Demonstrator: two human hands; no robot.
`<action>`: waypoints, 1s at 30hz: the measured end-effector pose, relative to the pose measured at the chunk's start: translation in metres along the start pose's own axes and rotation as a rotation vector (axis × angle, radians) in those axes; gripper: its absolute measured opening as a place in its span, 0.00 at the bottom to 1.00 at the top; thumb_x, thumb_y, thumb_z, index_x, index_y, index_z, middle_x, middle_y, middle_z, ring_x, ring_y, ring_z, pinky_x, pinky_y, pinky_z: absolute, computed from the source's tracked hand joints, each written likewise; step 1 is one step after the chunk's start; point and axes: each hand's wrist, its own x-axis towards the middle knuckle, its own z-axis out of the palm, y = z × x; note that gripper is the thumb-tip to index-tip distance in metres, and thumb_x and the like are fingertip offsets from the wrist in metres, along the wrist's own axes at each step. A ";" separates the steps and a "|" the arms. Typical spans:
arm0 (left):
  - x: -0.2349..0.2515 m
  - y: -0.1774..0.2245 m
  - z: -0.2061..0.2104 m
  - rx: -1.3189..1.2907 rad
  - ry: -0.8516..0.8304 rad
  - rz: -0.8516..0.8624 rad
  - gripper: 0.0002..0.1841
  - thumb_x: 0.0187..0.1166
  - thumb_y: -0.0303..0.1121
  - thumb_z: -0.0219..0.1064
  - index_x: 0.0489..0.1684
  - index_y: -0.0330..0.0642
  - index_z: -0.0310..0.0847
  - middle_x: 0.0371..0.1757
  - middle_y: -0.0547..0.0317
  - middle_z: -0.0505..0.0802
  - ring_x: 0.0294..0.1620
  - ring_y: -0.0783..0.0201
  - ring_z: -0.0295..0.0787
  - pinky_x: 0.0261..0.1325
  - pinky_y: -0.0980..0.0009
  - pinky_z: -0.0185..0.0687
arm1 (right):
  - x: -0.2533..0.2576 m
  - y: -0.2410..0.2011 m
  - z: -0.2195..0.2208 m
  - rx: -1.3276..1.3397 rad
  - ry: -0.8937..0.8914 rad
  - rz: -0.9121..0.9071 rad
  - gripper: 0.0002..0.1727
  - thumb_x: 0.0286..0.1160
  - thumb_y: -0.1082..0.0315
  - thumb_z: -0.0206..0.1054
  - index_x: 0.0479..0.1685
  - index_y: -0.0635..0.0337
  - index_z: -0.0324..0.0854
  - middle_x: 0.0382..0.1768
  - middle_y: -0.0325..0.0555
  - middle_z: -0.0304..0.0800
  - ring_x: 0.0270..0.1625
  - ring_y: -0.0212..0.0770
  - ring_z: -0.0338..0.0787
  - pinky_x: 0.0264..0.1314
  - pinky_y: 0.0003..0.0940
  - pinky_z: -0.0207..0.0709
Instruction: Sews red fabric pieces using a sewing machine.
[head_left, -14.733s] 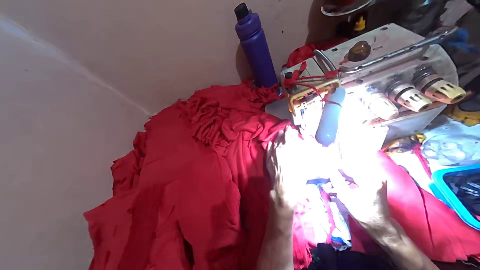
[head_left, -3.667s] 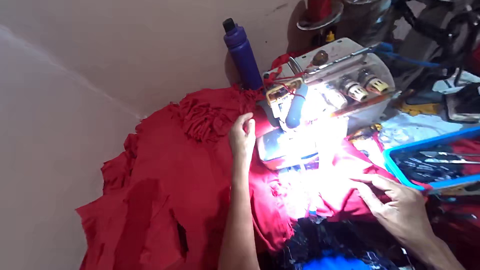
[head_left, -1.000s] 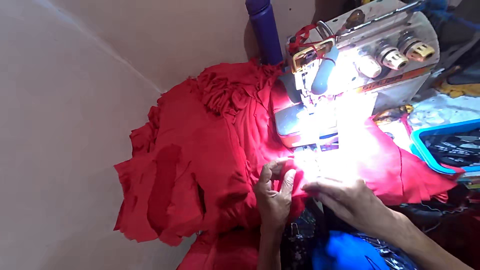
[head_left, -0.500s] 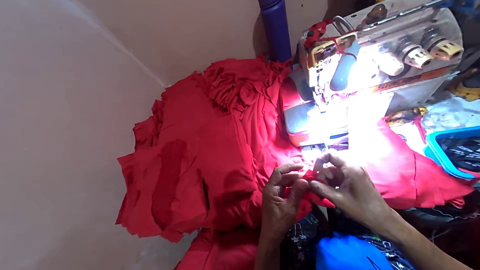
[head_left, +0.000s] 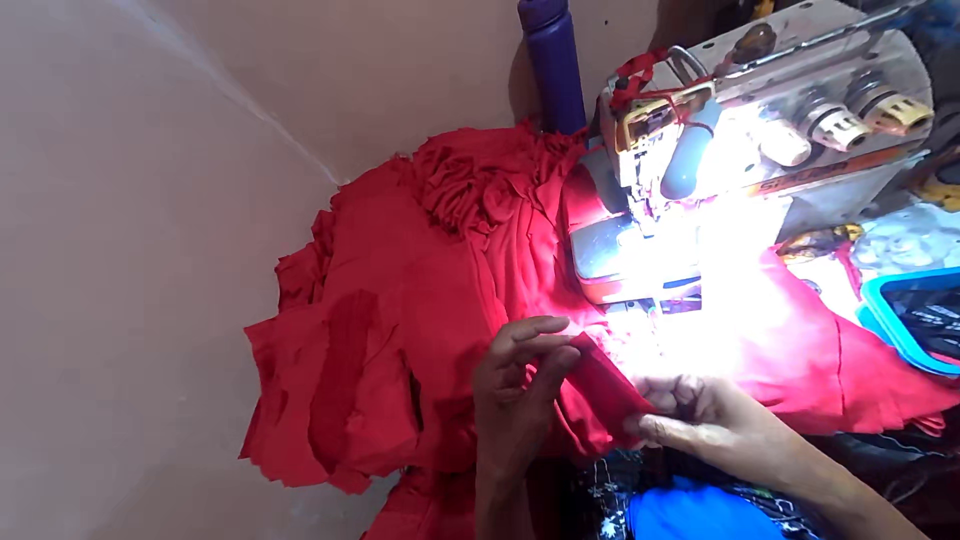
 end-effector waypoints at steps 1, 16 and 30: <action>0.002 0.000 0.000 0.019 0.007 0.017 0.08 0.79 0.30 0.71 0.51 0.53 0.88 0.44 0.79 0.96 0.46 0.81 0.92 0.54 0.80 0.89 | 0.000 0.002 0.002 -0.030 0.039 -0.051 0.07 0.69 0.75 0.72 0.43 0.56 0.85 0.31 0.21 0.92 0.35 0.14 0.89 0.41 0.12 0.83; 0.100 -0.086 0.053 0.308 -0.099 0.069 0.13 0.69 0.19 0.75 0.51 0.32 0.86 0.44 0.50 0.95 0.38 0.69 0.92 0.44 0.74 0.88 | 0.048 0.026 -0.034 -0.433 0.673 -0.101 0.09 0.73 0.67 0.71 0.42 0.65 0.88 0.28 0.31 0.90 0.29 0.18 0.88 0.37 0.16 0.84; 0.030 -0.063 0.116 1.068 0.065 0.154 0.08 0.72 0.30 0.71 0.39 0.46 0.98 0.46 0.54 0.98 0.53 0.53 0.93 0.67 0.53 0.76 | 0.010 0.047 -0.031 -0.589 0.762 -0.226 0.12 0.74 0.64 0.69 0.33 0.66 0.89 0.47 0.47 0.93 0.42 0.18 0.88 0.46 0.11 0.81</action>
